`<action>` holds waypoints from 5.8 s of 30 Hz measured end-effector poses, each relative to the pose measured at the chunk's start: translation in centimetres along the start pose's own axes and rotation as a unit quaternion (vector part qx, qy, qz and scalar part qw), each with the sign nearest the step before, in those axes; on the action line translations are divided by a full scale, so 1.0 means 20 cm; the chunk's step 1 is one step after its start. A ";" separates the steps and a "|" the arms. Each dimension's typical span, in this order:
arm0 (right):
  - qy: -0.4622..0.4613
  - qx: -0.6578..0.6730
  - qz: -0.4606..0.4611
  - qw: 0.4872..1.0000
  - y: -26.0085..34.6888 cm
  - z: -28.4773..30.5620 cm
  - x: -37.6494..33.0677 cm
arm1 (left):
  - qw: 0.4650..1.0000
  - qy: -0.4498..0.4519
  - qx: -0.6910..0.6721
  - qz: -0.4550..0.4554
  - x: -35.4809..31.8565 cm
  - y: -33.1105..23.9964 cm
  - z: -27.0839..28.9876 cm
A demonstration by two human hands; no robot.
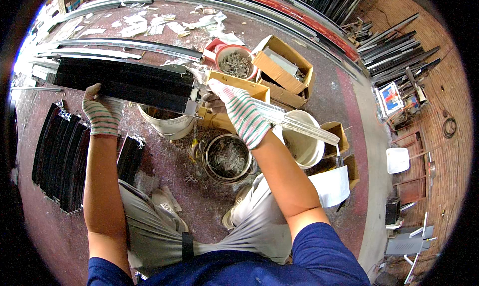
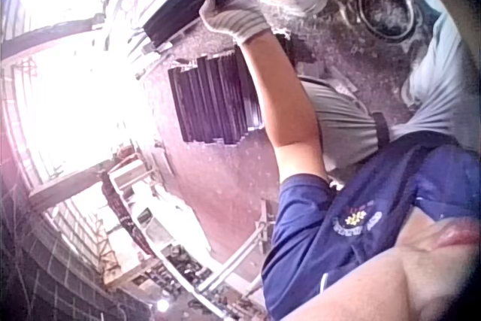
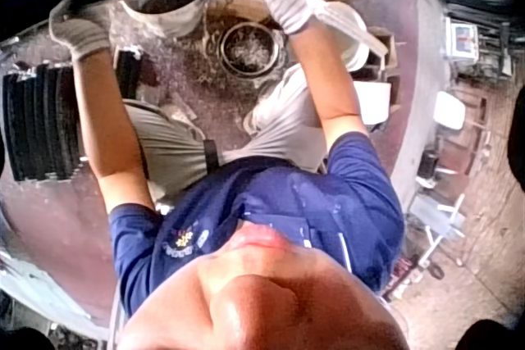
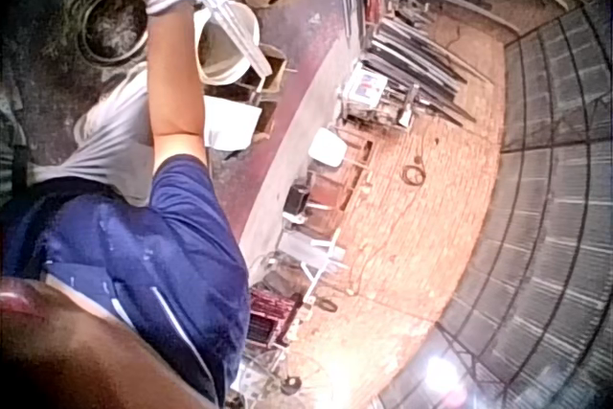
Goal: The person sits on the floor and assembles black metal frame profiles by inserting small metal clips into the profile ends. They repeatedly pick up profiles, insert clips, and place the finished pieces onto a growing stack on the floor.
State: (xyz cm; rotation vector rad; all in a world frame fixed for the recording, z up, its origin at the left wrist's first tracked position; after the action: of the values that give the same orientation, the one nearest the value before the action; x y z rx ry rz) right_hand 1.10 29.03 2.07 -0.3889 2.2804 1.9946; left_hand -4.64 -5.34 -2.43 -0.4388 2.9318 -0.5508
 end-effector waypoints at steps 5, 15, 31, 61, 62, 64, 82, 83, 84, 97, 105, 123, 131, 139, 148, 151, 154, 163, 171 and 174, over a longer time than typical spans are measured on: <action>0.019 -0.022 0.060 0.998 -0.07 0.05 0.07 | 1.000 -0.016 0.006 -0.008 -0.02 0.01 -0.01; -0.004 -0.066 0.071 0.995 -0.07 0.00 0.04 | 1.000 -0.018 0.020 0.004 0.01 0.04 0.02; -0.024 -0.059 0.265 0.962 -0.03 -0.02 -0.03 | 0.999 -0.030 -0.015 0.005 0.03 0.09 0.01; -0.158 -0.768 0.308 0.539 -0.51 0.18 0.64 | 0.989 -0.096 -0.104 -0.045 0.12 -0.11 0.05; -0.190 -0.748 0.312 0.555 -0.47 0.18 0.63 | 0.989 -0.090 -0.111 -0.042 0.13 -0.11 0.05; -0.217 -0.721 0.302 0.585 -0.41 0.23 0.60 | 0.988 -0.101 -0.104 -0.048 0.12 -0.12 0.06; -0.108 0.173 0.146 0.968 -0.12 0.26 0.22 | 0.996 -0.050 -0.076 0.001 0.09 0.03 0.09; -0.089 0.183 0.147 0.968 -0.09 0.23 0.18 | 0.994 -0.064 -0.084 0.005 0.07 0.07 0.08; -0.071 0.192 0.148 0.968 -0.07 0.20 0.14 | 0.993 -0.094 -0.075 0.005 0.03 0.11 0.04; -0.050 0.149 0.129 0.979 -0.05 0.08 0.04 | 0.996 -0.069 -0.061 0.020 0.08 0.23 0.03; -0.075 0.105 0.087 0.988 -0.06 0.13 0.03 | 0.998 -0.049 -0.047 0.016 0.08 0.23 0.02; -0.098 -0.004 0.087 0.991 -0.07 0.06 -0.01 | 1.000 -0.015 -0.021 -0.006 0.13 0.20 0.06; -0.132 0.021 0.164 0.977 -0.08 0.06 0.02 | 0.999 -0.049 -0.017 -0.008 0.10 0.21 0.05; -0.155 -0.170 0.196 0.953 -0.11 0.11 0.05 | 0.999 -0.035 -0.001 -0.012 0.09 0.22 0.04; -0.110 -0.150 0.190 0.964 -0.11 0.08 0.03 | 1.000 -0.018 0.016 0.008 0.14 0.27 0.09; -0.106 -0.110 0.205 0.967 -0.07 0.11 0.01 | 0.998 0.008 0.065 0.023 0.02 0.31 -0.02; -0.111 -0.091 0.203 0.969 -0.10 0.15 0.02 | 0.995 -0.044 0.063 -0.059 0.10 0.18 0.06; 0.299 -0.701 -0.006 0.648 -1.18 0.45 0.20 | 0.991 -0.106 0.011 -0.080 0.18 0.10 0.06; 0.060 -0.712 -0.242 0.657 -1.87 0.80 0.14 | 0.993 -0.095 0.026 -0.062 0.08 0.10 0.03; 0.059 -0.764 -0.154 0.624 -1.96 0.78 0.09 | 0.994 -0.085 0.044 -0.060 0.14 0.06 0.11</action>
State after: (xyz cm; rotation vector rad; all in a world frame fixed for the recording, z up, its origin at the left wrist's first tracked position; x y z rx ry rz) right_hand 7.42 39.68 -38.34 -0.8426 -0.1591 3.0493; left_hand -7.25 -5.84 -5.13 -0.6217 2.7215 -0.6208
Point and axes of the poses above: each hand's wrist, its own x-axis towards the middle knuckle, its own z-axis out of the back of the hand, y = z × x, the point moved 4 cm from there along x, towards the middle knuckle, and after that the axes turned 2 degrees about -y, right-handed, at the moved point
